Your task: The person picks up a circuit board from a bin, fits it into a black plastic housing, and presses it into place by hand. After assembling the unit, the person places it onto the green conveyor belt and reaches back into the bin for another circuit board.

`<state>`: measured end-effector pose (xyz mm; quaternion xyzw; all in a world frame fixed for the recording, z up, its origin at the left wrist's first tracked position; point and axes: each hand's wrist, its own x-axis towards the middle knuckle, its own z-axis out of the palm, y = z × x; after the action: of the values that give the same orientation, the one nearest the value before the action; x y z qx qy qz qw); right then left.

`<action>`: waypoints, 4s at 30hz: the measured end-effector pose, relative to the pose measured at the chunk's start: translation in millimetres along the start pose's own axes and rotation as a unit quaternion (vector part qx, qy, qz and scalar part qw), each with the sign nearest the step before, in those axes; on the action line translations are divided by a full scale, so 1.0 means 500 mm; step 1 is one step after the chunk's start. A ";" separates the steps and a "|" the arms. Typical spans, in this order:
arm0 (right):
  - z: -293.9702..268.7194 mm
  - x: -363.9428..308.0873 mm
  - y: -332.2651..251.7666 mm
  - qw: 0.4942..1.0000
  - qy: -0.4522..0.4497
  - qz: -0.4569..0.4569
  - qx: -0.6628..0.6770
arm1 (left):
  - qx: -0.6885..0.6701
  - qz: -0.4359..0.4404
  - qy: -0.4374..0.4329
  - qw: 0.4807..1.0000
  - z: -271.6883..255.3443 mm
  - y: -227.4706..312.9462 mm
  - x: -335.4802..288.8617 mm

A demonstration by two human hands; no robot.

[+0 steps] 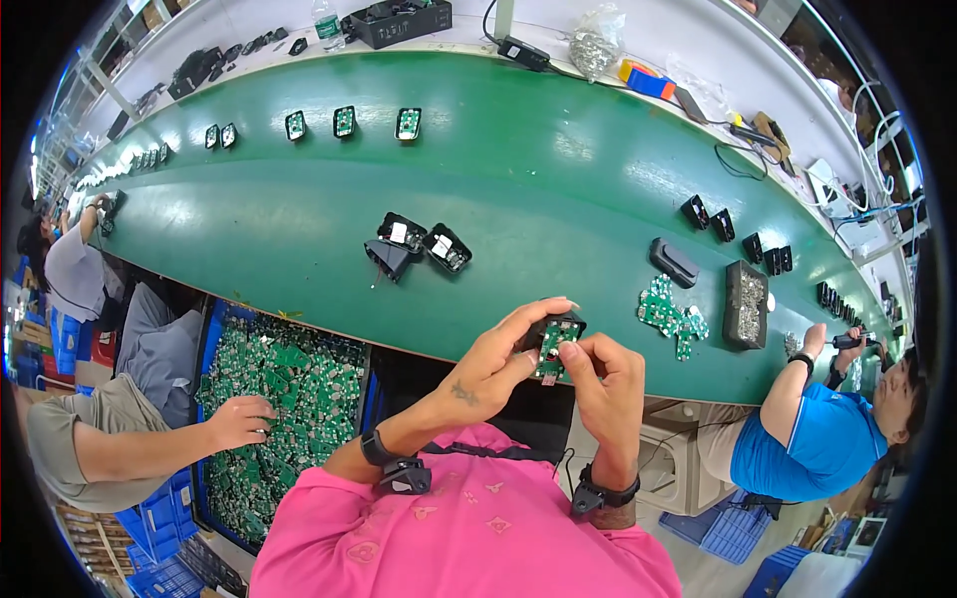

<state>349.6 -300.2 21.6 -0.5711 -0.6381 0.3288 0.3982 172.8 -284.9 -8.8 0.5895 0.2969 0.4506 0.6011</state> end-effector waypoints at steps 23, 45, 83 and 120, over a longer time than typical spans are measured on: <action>0.062 0.011 0.036 0.998 0.018 -0.062 -0.017 | 0.023 -0.111 0.068 0.991 0.004 0.000 0.005; 0.269 0.161 0.122 0.982 0.028 -0.108 -0.150 | 0.237 -0.105 0.216 0.941 -0.520 -0.153 0.433; -0.111 0.010 0.211 0.897 0.176 0.180 0.364 | -0.065 -0.215 0.006 0.974 -0.029 -0.067 0.056; 0.037 -0.001 0.070 0.975 0.004 0.007 0.220 | 0.085 -0.163 0.016 0.983 0.023 -0.009 0.051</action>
<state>349.5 -295.6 -17.8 -0.4751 -0.5448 0.4615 0.5144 194.2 -267.0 -7.2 0.5746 0.4358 0.3290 0.6097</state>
